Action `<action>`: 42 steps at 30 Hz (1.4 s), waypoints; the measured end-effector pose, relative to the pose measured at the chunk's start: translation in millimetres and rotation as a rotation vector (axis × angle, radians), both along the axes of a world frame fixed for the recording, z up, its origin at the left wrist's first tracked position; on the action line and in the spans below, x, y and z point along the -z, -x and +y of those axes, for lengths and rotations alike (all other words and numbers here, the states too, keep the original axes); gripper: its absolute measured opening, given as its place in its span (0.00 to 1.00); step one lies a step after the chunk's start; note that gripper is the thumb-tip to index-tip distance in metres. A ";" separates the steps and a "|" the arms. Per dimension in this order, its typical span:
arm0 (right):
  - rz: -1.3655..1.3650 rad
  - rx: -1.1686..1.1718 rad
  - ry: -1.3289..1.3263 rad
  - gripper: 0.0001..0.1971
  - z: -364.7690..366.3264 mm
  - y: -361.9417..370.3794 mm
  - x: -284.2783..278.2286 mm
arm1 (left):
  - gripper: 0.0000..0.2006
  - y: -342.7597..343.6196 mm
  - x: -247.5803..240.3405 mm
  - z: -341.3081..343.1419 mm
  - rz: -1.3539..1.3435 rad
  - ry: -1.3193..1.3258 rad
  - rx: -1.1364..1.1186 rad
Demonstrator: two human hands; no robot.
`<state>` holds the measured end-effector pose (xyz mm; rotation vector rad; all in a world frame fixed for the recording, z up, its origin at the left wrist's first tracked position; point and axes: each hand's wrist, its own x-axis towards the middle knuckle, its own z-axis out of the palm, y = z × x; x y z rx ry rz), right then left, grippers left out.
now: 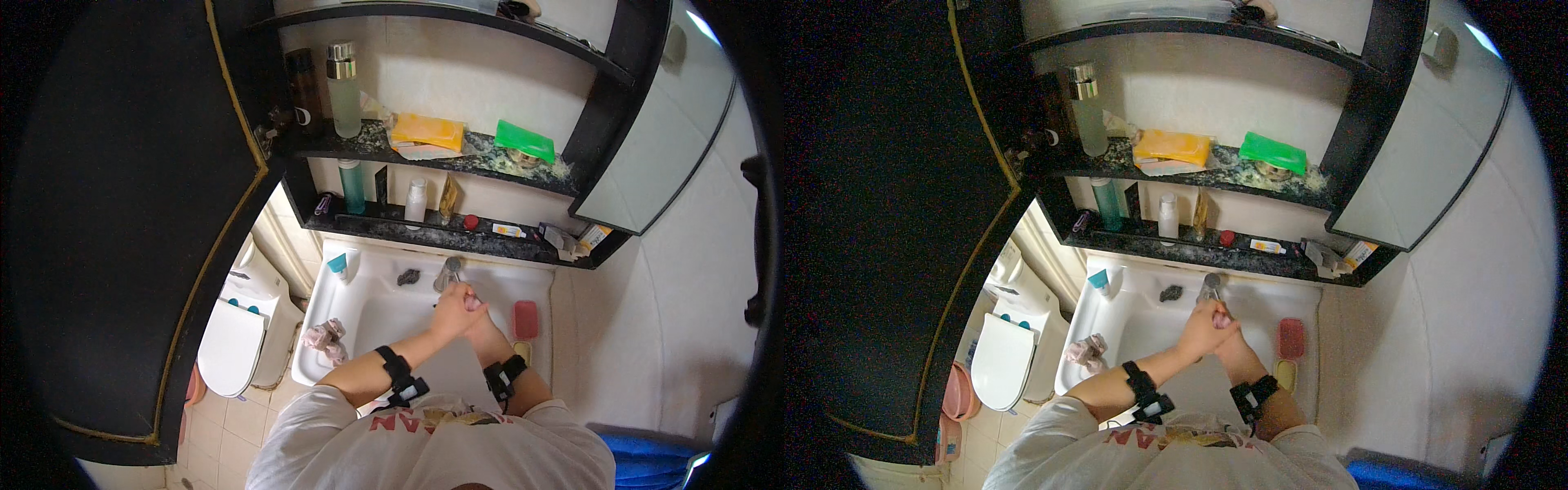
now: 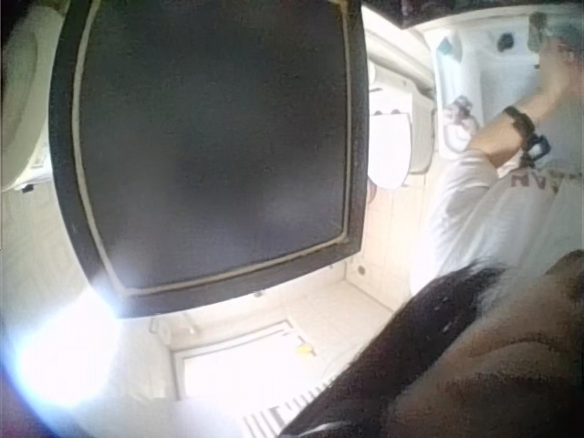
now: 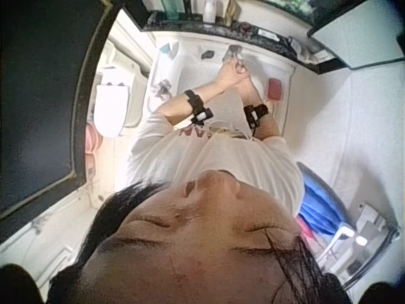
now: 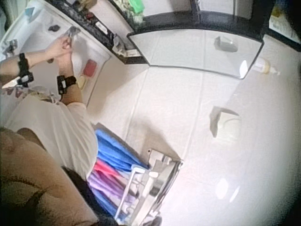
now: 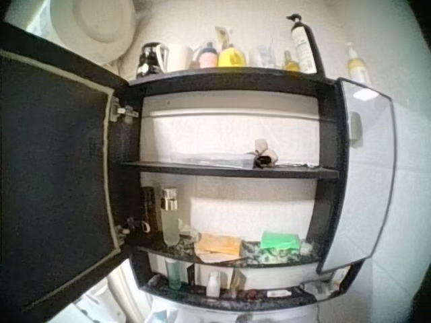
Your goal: The person washes a small piece of cloth by hand in a bathroom sink. They wet the cloth, apply soap, scrub it, rinse it under running water, and wring it out.
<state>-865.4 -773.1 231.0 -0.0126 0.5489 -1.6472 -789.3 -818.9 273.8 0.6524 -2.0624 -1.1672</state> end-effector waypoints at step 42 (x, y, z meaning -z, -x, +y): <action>0.125 0.071 0.109 0.13 4.8 8.6 12.8 | 0.20 -2.7 17.6 -10.7 -0.132 0.027 0.145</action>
